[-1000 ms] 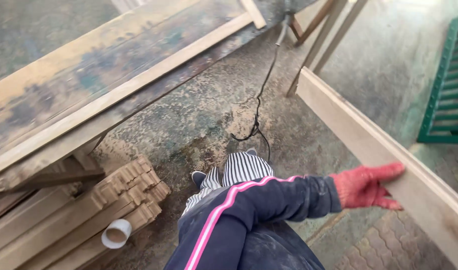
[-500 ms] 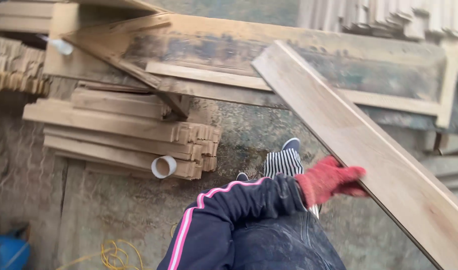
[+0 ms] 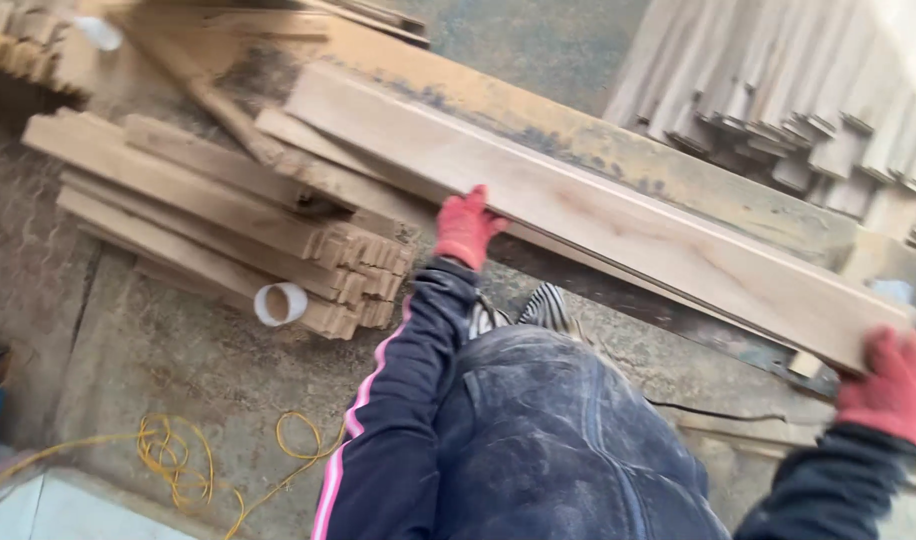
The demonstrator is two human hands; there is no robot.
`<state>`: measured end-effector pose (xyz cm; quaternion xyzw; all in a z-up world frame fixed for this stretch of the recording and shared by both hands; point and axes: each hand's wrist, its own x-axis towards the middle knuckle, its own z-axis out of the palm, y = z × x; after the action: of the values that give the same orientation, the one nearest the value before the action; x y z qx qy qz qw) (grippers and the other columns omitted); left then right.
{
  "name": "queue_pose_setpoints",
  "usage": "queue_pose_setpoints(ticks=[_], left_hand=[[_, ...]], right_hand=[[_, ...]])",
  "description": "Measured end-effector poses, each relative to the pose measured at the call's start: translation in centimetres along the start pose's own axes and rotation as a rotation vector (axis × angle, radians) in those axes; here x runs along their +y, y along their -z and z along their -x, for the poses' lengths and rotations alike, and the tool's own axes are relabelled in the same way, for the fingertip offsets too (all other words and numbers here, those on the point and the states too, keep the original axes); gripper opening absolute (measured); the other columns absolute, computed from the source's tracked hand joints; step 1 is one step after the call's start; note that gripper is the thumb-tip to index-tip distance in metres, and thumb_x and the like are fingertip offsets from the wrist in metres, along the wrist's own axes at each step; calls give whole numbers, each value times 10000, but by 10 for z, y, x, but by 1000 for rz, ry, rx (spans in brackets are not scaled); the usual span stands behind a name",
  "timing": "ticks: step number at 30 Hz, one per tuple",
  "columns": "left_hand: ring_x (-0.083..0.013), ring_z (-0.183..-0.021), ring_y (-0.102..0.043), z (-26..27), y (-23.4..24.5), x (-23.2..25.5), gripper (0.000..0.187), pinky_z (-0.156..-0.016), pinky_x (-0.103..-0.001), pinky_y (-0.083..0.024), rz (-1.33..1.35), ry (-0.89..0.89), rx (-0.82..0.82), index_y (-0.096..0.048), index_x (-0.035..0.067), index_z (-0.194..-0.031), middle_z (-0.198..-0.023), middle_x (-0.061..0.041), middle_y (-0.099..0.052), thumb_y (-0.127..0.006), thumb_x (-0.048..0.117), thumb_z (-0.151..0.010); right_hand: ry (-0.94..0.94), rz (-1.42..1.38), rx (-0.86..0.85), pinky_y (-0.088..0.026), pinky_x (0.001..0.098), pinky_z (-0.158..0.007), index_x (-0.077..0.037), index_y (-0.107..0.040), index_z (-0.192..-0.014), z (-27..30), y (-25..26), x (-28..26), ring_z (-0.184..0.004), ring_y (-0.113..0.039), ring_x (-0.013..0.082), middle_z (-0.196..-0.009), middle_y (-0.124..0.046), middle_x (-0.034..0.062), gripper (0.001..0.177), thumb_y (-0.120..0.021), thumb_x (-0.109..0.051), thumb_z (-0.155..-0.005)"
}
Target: Sanding wooden planks using a handheld power angle grinder with a sanding disc attachment.
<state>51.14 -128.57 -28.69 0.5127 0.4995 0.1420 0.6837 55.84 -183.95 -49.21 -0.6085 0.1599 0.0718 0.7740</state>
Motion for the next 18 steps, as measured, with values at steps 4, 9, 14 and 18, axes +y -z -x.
queue_pose_setpoints(ticks=[4, 9, 14, 18], left_hand=[[-271, -615, -724, 1, -3, 26, 323, -490, -321, -589, -323, 155, -114, -635, -47, -962, -845, -178, -737, -562, 257, -1043], [-94, -396, -471, -25, 31, 76, 233, -346, -197, -368, -538, -46, 138, -504, 194, -840, -597, 41, -559, -514, 144, -1067], [-125, -531, -593, -155, 165, 141, 158, -459, -242, -478, -185, -327, 266, -565, 176, -903, -698, 24, -627, -633, 35, -923], [-341, -921, -686, -259, 267, 187, 470, -818, -417, -546, -1348, -748, 604, -702, 15, -1186, -1095, -182, -728, -851, 272, -822]], right_hand=[[92, 437, 60, -458, 242, -753, -72, -653, -1206, -45, 5, 18, -825, -510, 106, -961, -588, -1, 192, -705, -221, -1098], [357, 874, 74, -505, 326, -735, -7, -728, -1278, -29, -9, -23, -749, -590, 208, -1124, -663, 142, 379, -815, -77, -916], [208, 1035, 165, -468, 354, -748, -105, -757, -1225, 9, -19, -1, -774, -580, 211, -1076, -673, 83, 382, -829, -209, -865], [296, 1174, 204, -529, 413, -706, -4, -727, -1290, 7, -64, 26, -749, -656, 270, -1102, -699, 168, 586, -914, -325, -836]])
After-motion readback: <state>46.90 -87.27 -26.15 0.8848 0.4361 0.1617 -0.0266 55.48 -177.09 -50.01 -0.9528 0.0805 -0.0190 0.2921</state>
